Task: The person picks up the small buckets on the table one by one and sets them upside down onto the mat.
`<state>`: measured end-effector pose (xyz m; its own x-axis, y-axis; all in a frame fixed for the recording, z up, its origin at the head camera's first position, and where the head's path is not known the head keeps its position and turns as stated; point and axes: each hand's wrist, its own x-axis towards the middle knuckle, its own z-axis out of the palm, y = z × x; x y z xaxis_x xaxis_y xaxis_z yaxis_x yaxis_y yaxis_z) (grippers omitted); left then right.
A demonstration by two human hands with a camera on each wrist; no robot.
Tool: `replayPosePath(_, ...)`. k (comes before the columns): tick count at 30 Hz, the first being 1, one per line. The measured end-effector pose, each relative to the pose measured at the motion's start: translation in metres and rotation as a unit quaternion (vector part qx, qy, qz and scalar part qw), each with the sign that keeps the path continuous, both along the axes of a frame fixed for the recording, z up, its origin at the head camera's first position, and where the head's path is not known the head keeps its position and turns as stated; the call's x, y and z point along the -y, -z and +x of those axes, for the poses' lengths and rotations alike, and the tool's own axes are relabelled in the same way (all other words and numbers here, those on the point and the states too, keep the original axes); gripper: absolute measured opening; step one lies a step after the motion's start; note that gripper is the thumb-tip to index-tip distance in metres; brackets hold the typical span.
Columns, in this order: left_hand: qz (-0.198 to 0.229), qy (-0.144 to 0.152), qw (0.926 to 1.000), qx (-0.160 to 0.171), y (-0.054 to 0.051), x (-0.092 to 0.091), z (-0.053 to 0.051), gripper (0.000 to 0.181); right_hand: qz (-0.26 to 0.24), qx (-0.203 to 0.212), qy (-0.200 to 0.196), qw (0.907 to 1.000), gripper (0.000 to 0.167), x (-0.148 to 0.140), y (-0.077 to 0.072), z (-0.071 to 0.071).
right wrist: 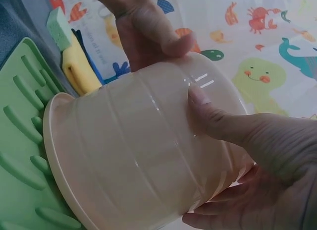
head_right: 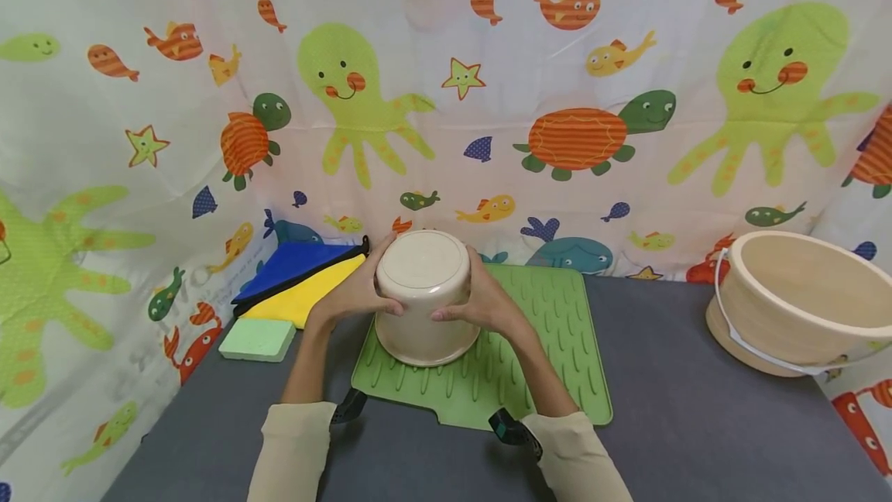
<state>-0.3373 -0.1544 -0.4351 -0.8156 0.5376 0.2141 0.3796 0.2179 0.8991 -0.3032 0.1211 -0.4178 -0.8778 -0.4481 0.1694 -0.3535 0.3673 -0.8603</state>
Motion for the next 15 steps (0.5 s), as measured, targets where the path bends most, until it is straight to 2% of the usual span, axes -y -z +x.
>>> replayPosePath(4, 0.014, 0.017, 0.9997, -0.01, -0.0016, -0.0012, -0.0004, 0.13, 0.0, -0.005, -0.008, 1.0, 0.116, 0.0003, 0.0, -0.0004)
replayPosePath(7, 0.008, 0.016, 0.9998, -0.005, -0.0023, -0.0008, 0.0005, 0.131, 0.0, -0.006, -0.011, 0.9999, 0.116, -0.0001, -0.0002, -0.0005)
replayPosePath(10, -0.011, 0.003, 0.9999, 0.003, -0.002, 0.0001, 0.0021, 0.133, 0.002, -0.004, -0.008, 1.0, 0.116, -0.0009, -0.0005, -0.0001)
replayPosePath(15, -0.047, -0.005, 0.9988, -0.015, -0.0008, 0.001, 0.0048, 0.117, 0.004, 0.003, -0.011, 0.9999, 0.117, -0.0025, -0.0002, 0.0016)
